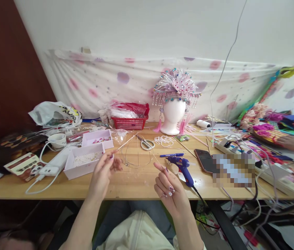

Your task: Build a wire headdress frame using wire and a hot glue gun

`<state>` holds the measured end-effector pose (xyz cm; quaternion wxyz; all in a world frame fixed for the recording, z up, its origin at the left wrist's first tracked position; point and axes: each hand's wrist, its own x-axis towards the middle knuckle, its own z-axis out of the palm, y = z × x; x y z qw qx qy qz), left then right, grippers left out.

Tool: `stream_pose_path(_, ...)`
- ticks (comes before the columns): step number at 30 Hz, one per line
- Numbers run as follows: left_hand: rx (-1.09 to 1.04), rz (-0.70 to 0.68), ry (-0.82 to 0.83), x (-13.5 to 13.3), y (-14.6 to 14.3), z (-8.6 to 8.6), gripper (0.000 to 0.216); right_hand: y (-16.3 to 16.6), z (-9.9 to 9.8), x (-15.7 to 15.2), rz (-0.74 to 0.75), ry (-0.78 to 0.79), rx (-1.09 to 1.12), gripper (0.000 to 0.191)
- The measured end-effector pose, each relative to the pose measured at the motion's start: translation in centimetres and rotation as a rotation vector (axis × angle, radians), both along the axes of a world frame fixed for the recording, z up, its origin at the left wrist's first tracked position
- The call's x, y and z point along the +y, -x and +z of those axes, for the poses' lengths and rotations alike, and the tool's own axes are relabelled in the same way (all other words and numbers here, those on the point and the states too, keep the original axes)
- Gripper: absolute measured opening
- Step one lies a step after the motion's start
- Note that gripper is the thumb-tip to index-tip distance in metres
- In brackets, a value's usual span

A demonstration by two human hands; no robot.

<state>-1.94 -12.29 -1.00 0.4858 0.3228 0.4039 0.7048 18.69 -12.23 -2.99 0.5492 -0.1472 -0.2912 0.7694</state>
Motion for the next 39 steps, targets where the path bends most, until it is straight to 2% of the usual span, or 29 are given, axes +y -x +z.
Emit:
stream_pose_path(4,0.338,0.148,-0.069,-0.8,0.9,1.2,0.034,0.5,0.2,-0.4,-0.020,-0.023,-0.098,0.030)
stream_pose_path(9,0.744,0.218,-0.158,-1.6,1.2,4.3,0.034,0.9,0.2,-0.5,-0.040,-0.025,-0.199,0.038)
stream_pose_path(12,0.935,0.178,-0.119,-1.3,1.4,5.6,0.026,1.0,0.1,-0.4,-0.047,-0.030,-0.264,0.044)
stream_pose_path(16,0.908,0.098,-0.057,-0.5,1.8,5.7,0.036,0.8,-0.6,-0.1,-0.047,-0.034,-0.376,0.051)
stream_pose_path(23,0.839,0.110,0.007,0.4,3.8,3.4,0.036,-0.5,-0.9,-0.9,0.080,-0.096,-0.529,0.055)
stream_pose_path(27,0.889,0.090,0.022,0.3,4.7,2.7,0.038,-1.0,-0.5,-1.1,0.099,-0.146,-0.610,0.057)
stream_pose_path(34,1.123,-0.023,-0.043,0.1,4.2,4.1,0.036,-0.8,-1.2,0.0,-0.070,-0.209,-0.747,0.067)
stream_pose_path(39,1.310,0.059,-0.114,0.2,3.0,5.4,0.023,-0.1,-1.8,-0.2,-0.106,-0.257,-0.832,0.064)
